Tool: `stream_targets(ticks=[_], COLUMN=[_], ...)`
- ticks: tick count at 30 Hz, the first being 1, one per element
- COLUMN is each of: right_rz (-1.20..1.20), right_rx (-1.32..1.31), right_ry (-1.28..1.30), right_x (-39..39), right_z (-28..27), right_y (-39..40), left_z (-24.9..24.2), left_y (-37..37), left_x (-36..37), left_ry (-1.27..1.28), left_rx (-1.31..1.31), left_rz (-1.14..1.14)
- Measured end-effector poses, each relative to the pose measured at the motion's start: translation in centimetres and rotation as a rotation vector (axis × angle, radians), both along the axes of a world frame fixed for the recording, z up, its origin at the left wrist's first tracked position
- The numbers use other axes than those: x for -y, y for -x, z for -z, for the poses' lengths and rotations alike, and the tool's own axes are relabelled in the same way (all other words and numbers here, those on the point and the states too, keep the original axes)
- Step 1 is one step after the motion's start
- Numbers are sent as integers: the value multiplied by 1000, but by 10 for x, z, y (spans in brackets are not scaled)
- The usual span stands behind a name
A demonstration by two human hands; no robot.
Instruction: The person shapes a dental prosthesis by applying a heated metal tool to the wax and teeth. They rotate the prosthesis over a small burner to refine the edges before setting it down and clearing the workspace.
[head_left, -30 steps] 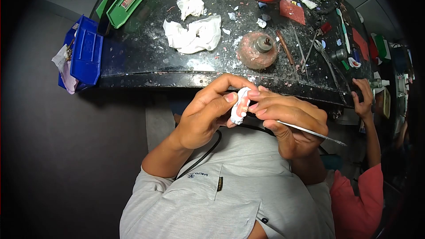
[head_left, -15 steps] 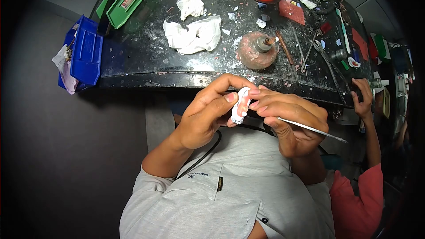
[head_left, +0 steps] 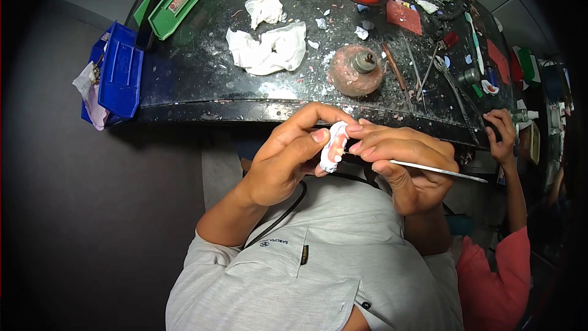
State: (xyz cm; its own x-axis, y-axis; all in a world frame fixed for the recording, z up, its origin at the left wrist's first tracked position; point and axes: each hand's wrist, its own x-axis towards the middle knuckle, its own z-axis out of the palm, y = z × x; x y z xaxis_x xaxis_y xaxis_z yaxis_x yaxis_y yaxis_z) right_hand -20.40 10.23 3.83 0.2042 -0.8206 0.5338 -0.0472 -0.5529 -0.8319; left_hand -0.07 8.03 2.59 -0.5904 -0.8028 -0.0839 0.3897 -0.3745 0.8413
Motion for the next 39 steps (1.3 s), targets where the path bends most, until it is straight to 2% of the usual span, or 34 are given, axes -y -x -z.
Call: stream_targets(ticks=[17,21,23,26,30,33,35,37,39], right_rz=[-25,-60,0,59,99,94,81,68,29], right_rx=[3,37,81,259,327,317,196,171,-13], right_ry=[27,20,12,47,-41,-69,75,58,222], right_x=[3,6,5,8,-2,-5,3,0,8], right_z=[1,2,3,9,13,17,12,7,2], right_y=[0,5,8,11,18,19,12,6,6], left_z=[4,4,5,9,18,18,16,13,10], left_y=[-1,-1,-1,-2,9,10,5,2,1], left_x=[2,0,1,1,-1,-2,0,0,1], left_ry=[17,-46,-48,73,251,258,198,120,43], left_rx=[-47,-60,-91,-96,-71,-93,-178,-211,-243], left_rz=[25,8,30,-7,-126,-173,-65,-23,18])
